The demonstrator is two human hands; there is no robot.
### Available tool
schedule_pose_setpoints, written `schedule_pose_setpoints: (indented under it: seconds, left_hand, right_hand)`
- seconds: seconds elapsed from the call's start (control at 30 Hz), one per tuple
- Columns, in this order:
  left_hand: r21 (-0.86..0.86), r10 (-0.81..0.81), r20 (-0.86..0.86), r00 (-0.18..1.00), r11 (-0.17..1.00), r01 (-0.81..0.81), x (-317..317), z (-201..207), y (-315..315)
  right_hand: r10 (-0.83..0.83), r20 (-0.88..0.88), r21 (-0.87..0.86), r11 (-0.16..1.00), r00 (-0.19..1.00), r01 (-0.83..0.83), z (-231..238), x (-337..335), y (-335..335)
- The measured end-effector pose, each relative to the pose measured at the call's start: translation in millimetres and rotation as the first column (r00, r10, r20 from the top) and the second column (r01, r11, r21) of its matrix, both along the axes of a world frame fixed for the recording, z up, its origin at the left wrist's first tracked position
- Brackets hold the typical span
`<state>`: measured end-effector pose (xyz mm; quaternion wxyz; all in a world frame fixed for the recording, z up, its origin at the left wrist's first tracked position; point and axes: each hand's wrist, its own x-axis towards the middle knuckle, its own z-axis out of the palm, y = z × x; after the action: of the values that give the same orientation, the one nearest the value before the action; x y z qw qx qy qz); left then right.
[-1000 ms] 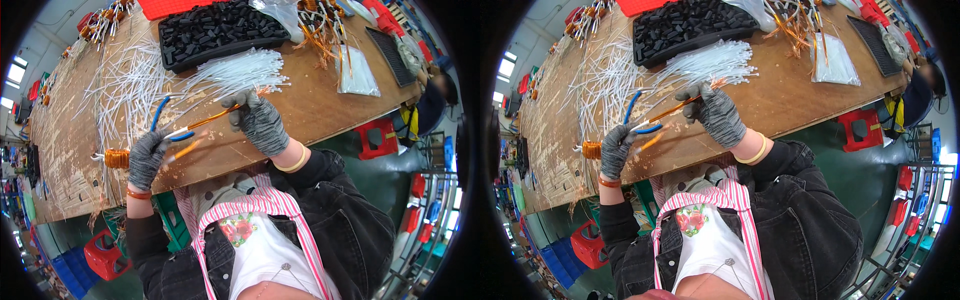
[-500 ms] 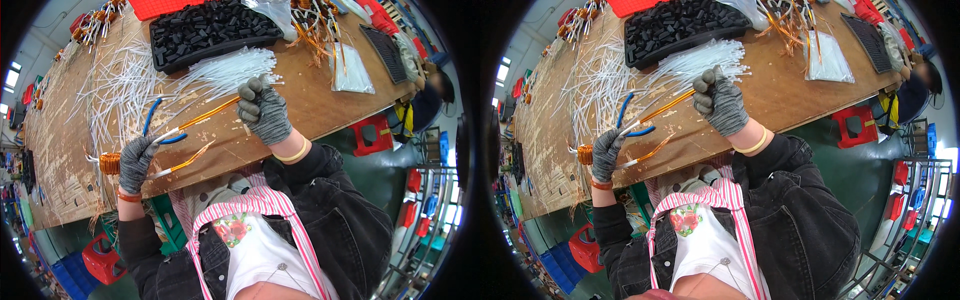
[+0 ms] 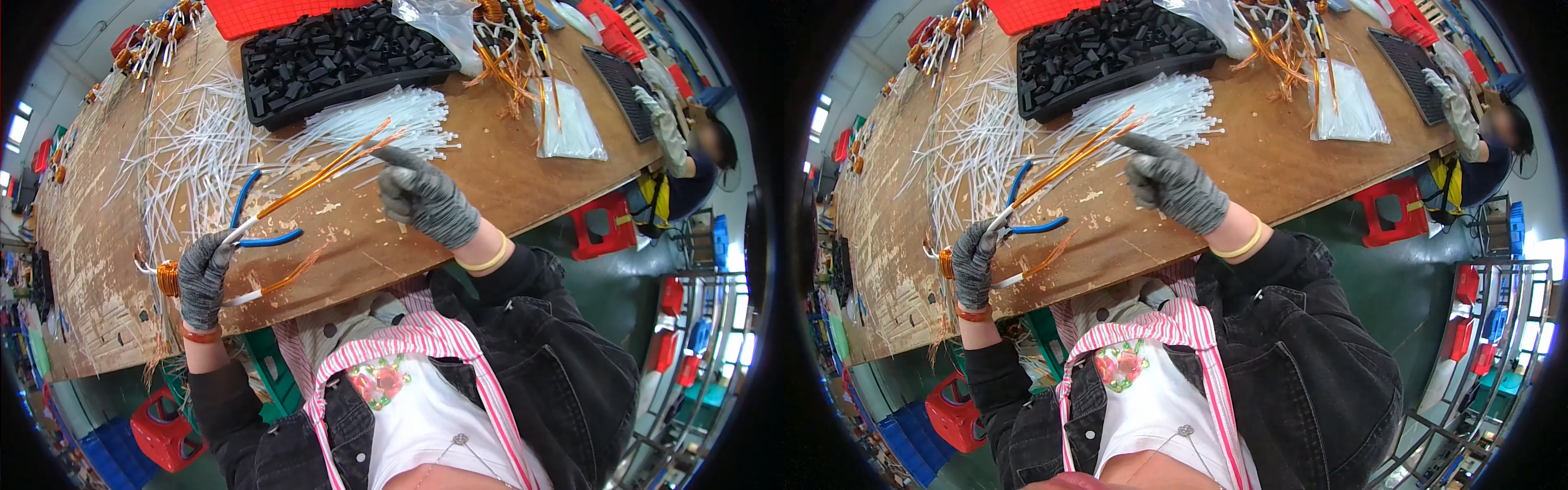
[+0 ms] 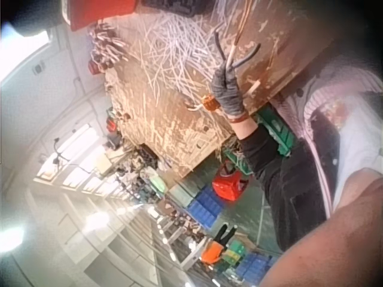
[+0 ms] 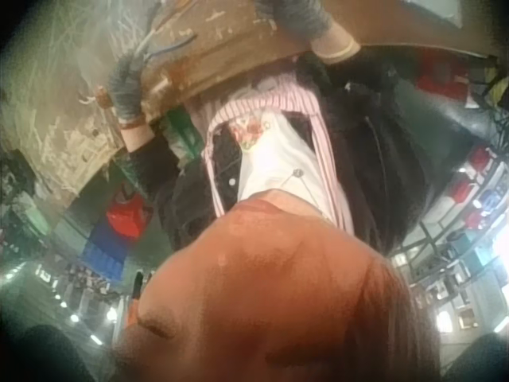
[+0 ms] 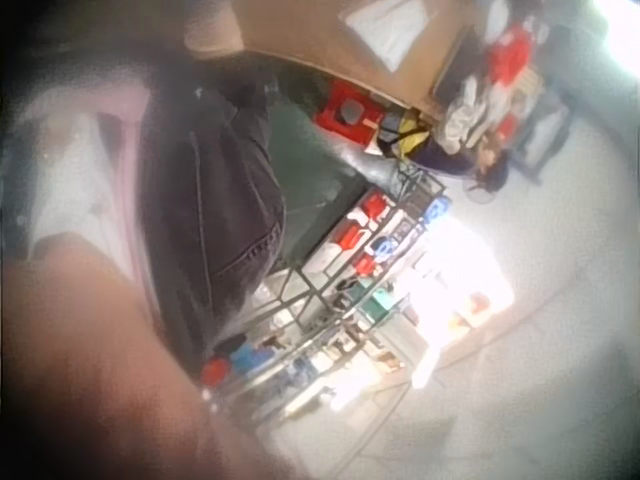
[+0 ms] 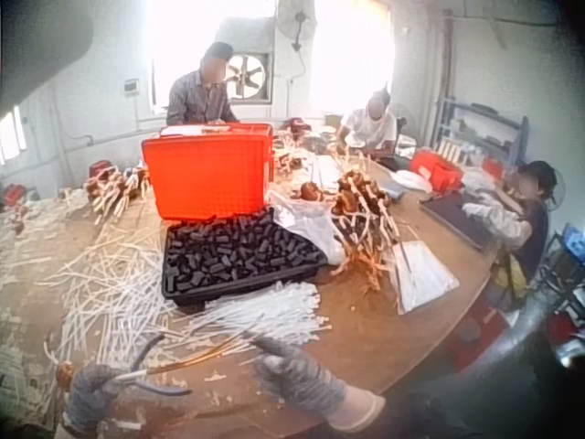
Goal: Wrapping insulation tape and copper wire around a toroidal coil and securing components with zip ties.
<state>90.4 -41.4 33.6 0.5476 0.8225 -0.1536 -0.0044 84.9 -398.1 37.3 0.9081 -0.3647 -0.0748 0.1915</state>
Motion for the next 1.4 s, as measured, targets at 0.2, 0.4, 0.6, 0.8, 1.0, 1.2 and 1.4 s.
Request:
schedule_pose_setpoints:
  seconds: [0.2, 0.4, 0.6, 0.8, 1.0, 1.2, 1.4]
  left_hand:
    - [0.075, 0.021, 0.038, 0.999, 0.997, -0.024, -1.6, 5.3, -6.1]
    - [0.196, -0.013, 0.112, 0.994, 0.981, -0.009, -7.3, 6.1, -14.8]
    - [0.163, -0.030, 0.125, 0.992, 0.987, 0.009, -10.3, 9.8, -24.8]
    - [0.078, -0.004, 0.160, 0.987, 0.997, -0.009, -12.0, 14.2, -16.4]
    - [-0.071, 0.035, 0.021, 0.999, 0.997, -0.034, -13.0, 17.1, -7.3]
    - [-0.158, 0.052, 0.056, 0.997, 0.986, -0.042, -10.5, 10.7, -4.4]
    - [-0.135, 0.025, 0.108, 0.994, 0.991, -0.011, -9.5, 20.7, -9.9]
  right_hand:
    - [-0.084, -0.006, 0.152, 0.985, 0.996, 0.084, 17.2, 13.6, 22.2]
    - [-0.175, -0.069, 0.144, 0.972, 0.982, 0.183, 13.2, 13.8, 14.6]
    - [-0.263, -0.123, 0.206, 0.936, 0.957, 0.284, 13.6, 27.7, 5.1]
    - [-0.427, 0.236, -0.034, 0.894, 0.873, 0.447, 32.7, 114.0, -55.1]
    - [0.421, 0.810, -0.363, -0.187, 0.408, 0.913, 34.8, 234.5, -22.3]
    - [0.664, 0.554, -0.285, -0.416, 0.503, 0.863, 32.7, 279.8, 28.3]
    - [0.710, 0.460, -0.277, -0.455, 0.532, 0.846, 28.1, 299.1, 26.6]
